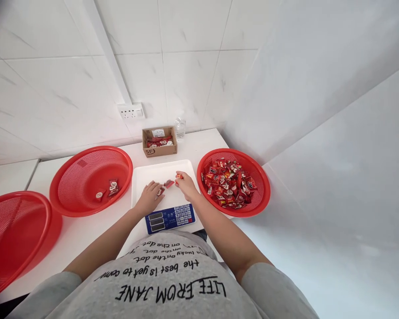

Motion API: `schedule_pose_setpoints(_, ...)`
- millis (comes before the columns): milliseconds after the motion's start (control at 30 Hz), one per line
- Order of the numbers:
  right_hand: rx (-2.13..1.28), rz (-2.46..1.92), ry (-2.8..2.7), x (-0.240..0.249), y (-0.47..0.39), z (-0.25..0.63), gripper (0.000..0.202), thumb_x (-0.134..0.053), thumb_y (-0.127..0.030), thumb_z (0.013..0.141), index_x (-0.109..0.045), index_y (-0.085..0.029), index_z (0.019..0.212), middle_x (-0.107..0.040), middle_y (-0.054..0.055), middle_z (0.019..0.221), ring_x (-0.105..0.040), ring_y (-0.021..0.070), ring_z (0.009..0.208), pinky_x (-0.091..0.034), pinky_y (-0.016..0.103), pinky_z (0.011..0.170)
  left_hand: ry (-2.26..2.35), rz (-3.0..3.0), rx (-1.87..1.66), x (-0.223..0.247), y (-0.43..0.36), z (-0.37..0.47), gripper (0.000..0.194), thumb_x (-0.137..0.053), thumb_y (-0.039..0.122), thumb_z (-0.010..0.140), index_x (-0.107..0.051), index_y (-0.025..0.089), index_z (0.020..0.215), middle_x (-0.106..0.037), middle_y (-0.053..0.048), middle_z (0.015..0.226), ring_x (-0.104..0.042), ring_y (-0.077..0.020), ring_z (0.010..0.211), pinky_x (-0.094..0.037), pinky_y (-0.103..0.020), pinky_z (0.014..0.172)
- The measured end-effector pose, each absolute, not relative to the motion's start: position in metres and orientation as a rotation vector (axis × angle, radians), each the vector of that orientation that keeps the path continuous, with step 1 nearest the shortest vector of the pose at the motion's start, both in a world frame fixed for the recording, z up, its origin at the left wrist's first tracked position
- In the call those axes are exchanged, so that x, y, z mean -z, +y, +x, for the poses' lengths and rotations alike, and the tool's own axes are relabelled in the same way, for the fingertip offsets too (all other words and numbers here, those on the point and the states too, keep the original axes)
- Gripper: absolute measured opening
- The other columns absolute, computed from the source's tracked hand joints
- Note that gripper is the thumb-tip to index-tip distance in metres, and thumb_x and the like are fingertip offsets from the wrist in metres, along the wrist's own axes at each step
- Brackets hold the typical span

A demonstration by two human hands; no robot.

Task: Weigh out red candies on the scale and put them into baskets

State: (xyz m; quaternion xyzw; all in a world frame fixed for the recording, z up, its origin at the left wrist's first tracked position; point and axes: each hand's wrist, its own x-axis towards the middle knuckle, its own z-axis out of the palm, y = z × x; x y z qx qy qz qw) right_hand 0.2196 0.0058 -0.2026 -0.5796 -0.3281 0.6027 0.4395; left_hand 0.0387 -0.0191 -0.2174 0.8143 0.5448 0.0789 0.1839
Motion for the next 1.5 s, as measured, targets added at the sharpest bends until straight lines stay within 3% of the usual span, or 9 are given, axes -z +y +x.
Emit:
schedule_pose_setpoints(167, -1.435, -1.491, -0.855, 0.208, 0.003, 0.226, 0.04, -0.051, -0.016, 0.076, -0.056, -0.021, 0.115, -0.056, 0.007, 0.117, -0.058, 0.0132, 0.098, -0.051, 0.028, 0.085, 1.531, 2.271, -0.297, 0.216, -0.021, 0.037, 0.042, -0.045, 0.029, 0.087, -0.046, 0.017, 0.127, -0.056, -0.012, 0.124, -0.038, -0.0291, 0.128, -0.028, -0.05, 0.106)
schedule_pose_setpoints(433, -1.397, -1.487, -0.868, 0.21, -0.006, 0.233, 0.046, -0.055, -0.014, 0.07, -0.056, -0.022, 0.115, -0.059, 0.004, 0.103, -0.059, 0.0116, 0.085, -0.053, 0.027, 0.077, 1.458, 2.438, -0.272, 0.22, -0.016, 0.051, 0.053, -0.05, 0.031, 0.085, -0.038, 0.027, 0.136, -0.036, -0.007, 0.145, -0.018, -0.0325, 0.138, -0.016, -0.058, 0.109)
schedule_pose_setpoints(600, -1.254, -1.539, -0.846, 0.21, -0.018, 0.27, 0.043, -0.051, -0.018, 0.072, -0.055, -0.02, 0.115, -0.061, 0.003, 0.098, -0.06, 0.0112, 0.079, -0.052, 0.029, 0.077, 1.439, 2.47, -0.25, 0.223, -0.004, 0.058, 0.044, -0.044, 0.024, 0.086, -0.047, 0.028, 0.13, -0.046, -0.008, 0.138, -0.027, -0.0329, 0.135, -0.019, -0.06, 0.107)
schedule_pose_setpoints(733, -1.041, -1.733, -1.011, 0.212, -0.034, 0.318, 0.047, -0.046, -0.019, 0.076, -0.051, -0.024, 0.123, -0.061, 0.003, 0.114, -0.057, 0.015, 0.101, -0.045, 0.036, 0.093, 1.439, 2.558, -0.233, 0.222, 0.004, 0.063, 0.04, -0.045, 0.021, 0.084, -0.053, 0.025, 0.123, -0.053, -0.011, 0.13, -0.034, -0.0325, 0.131, -0.022, -0.058, 0.107)
schedule_pose_setpoints(933, -0.629, -2.221, -1.454, 0.223, -0.057, 0.378, 0.049, -0.046, -0.017, 0.08, -0.051, -0.019, 0.128, -0.04, 0.01, 0.14, -0.031, 0.0231, 0.133, -0.025, 0.039, 0.11, 1.446, 2.61, -0.216, 0.215, 0.009, 0.068, 0.034, -0.042, 0.02, 0.084, -0.06, 0.023, 0.113, -0.061, -0.011, 0.113, -0.044, -0.031, 0.122, -0.026, -0.054, 0.106)
schedule_pose_setpoints(1100, -0.478, -2.45, -1.339, 0.231, -0.056, 0.413, 0.049, -0.049, -0.021, 0.081, -0.049, -0.021, 0.13, -0.015, 0.008, 0.152, -0.012, 0.0265, 0.14, -0.022, 0.041, 0.11, 1.479, 2.605, -0.185, 0.212, 0.011, 0.071, 0.034, -0.039, 0.017, 0.085, -0.061, 0.022, 0.11, -0.062, -0.011, 0.109, -0.046, -0.0304, 0.12, -0.025, -0.054, 0.106)
schedule_pose_setpoints(1200, -0.538, -2.439, -1.228, 0.235, -0.047, 0.429, 0.049, -0.052, -0.023, 0.079, -0.051, -0.023, 0.128, -0.008, 0.005, 0.154, -0.011, 0.0263, 0.14, -0.021, 0.039, 0.111, 1.494, 2.574, -0.178, 0.211, 0.01, 0.075, 0.035, -0.037, 0.017, 0.086, -0.06, 0.02, 0.112, -0.062, -0.011, 0.11, -0.045, -0.0302, 0.121, -0.025, -0.054, 0.106)
schedule_pose_setpoints(1333, -0.668, -2.302, -1.007, 0.238, -0.031, 0.445, 0.048, -0.057, -0.024, 0.073, -0.057, -0.018, 0.121, -0.037, 0.011, 0.143, -0.033, 0.0256, 0.132, -0.025, 0.036, 0.109, 1.505, 2.551, -0.138, 0.209, 0.008, 0.081, 0.035, -0.037, 0.016, 0.086, -0.06, 0.019, 0.112, -0.061, -0.011, 0.11, -0.044, -0.0293, 0.121, -0.023, -0.054, 0.107)
schedule_pose_setpoints(1500, -0.656, -2.193, -0.882, 0.231, -0.019, 0.458, 0.039, -0.051, -0.037, 0.074, -0.065, -0.017, 0.105, -0.066, 0.009, 0.109, -0.06, 0.023, 0.102, -0.045, 0.034, 0.088, 1.543, 2.519, -0.145, 0.206, 0.006, 0.087, 0.034, -0.039, 0.016, 0.085, -0.059, 0.019, 0.113, -0.06, -0.01, 0.111, -0.045, -0.0282, 0.12, -0.023, -0.053, 0.107)
